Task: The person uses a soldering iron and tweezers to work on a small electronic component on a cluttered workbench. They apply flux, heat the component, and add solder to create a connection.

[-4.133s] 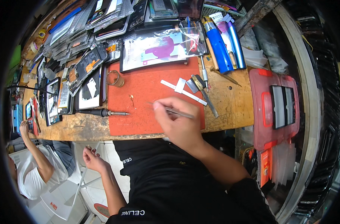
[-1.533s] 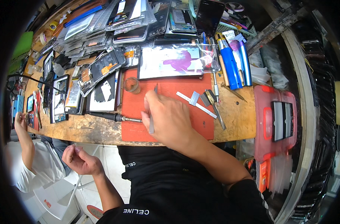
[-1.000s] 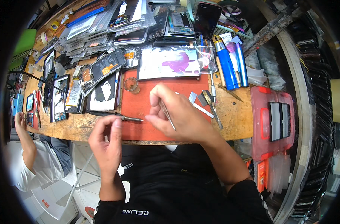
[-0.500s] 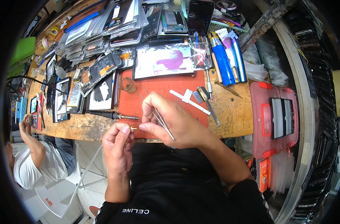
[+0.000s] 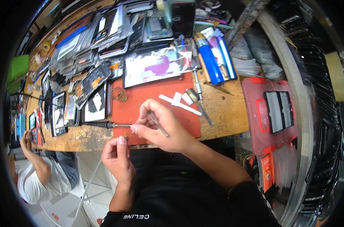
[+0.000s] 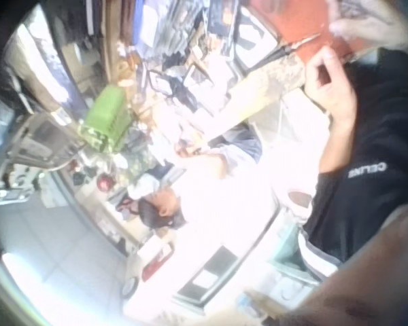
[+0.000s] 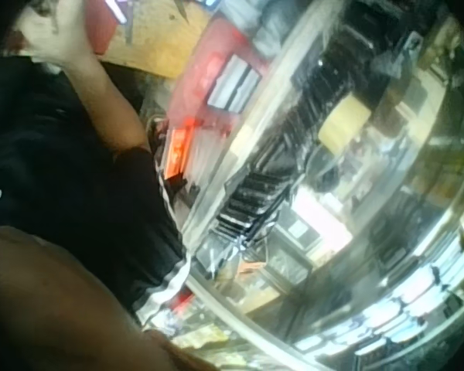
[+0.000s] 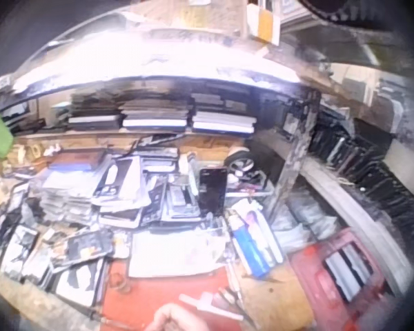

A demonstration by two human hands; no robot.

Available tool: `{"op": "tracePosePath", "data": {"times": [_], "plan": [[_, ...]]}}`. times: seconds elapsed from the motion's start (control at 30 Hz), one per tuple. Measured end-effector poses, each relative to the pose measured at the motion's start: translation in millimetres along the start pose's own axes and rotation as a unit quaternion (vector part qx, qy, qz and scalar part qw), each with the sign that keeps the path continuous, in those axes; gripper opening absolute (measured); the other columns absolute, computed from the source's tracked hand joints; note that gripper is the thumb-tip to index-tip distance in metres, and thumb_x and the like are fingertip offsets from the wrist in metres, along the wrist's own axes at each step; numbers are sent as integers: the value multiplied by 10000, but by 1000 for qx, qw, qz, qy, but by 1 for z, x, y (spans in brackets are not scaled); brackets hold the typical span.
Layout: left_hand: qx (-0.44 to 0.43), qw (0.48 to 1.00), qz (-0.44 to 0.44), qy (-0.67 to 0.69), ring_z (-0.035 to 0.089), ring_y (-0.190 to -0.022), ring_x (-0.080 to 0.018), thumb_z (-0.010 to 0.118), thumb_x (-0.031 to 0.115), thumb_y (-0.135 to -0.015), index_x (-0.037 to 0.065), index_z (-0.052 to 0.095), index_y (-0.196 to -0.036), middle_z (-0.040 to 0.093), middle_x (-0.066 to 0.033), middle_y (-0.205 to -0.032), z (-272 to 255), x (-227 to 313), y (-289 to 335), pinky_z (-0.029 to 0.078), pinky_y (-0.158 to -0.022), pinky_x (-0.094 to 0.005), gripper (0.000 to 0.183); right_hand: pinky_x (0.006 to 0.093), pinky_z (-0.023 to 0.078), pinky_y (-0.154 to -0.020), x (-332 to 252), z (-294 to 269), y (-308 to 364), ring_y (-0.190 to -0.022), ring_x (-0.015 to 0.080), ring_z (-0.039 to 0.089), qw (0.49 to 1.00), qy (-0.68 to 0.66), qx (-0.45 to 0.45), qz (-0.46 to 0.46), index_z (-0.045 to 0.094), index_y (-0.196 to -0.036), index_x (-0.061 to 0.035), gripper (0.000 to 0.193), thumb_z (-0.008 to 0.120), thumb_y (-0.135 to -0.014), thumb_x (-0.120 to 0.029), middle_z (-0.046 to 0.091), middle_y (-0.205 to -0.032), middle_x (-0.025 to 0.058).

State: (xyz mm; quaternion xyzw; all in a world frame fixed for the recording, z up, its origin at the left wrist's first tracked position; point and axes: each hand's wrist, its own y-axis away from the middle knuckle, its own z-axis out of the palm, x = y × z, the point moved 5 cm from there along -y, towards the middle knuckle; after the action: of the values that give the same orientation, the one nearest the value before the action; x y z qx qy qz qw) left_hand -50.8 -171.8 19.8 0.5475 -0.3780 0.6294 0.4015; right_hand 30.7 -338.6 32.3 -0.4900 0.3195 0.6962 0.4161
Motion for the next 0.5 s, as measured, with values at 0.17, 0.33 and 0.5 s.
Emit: {"op": "tracePosePath", "data": {"times": [0.17,0.33,0.5], "plan": [[-23,974,182,-129,594,-807,-126,758,-44,-973,-17,701,-1044,657,-71,-955,-3,9,0,480,-724,-260,95,222,533,-769,-3,-2,-10,-899,39,629,999,-12,-23,-20,497,-1077,-76,280,762,-1005,-21,650,-975,3],[-51,869,408,-275,623,-802,-208,848,-69,-870,46,725,-1151,648,-81,-965,-3,21,3,496,-710,-315,328,193,494,-747,-8,-7,-9,-892,11,595,997,49,-60,5,512,-1078,-91,295,791,-994,-47,616,-971,-28],[-87,802,478,-346,647,-790,-243,918,13,-755,89,803,-1036,671,-38,-902,-5,26,-3,523,-676,-349,314,183,478,-722,-8,-7,-11,-870,0,582,993,69,-81,43,541,-1096,-85,296,809,-977,-45,597,-949,-45]]}}
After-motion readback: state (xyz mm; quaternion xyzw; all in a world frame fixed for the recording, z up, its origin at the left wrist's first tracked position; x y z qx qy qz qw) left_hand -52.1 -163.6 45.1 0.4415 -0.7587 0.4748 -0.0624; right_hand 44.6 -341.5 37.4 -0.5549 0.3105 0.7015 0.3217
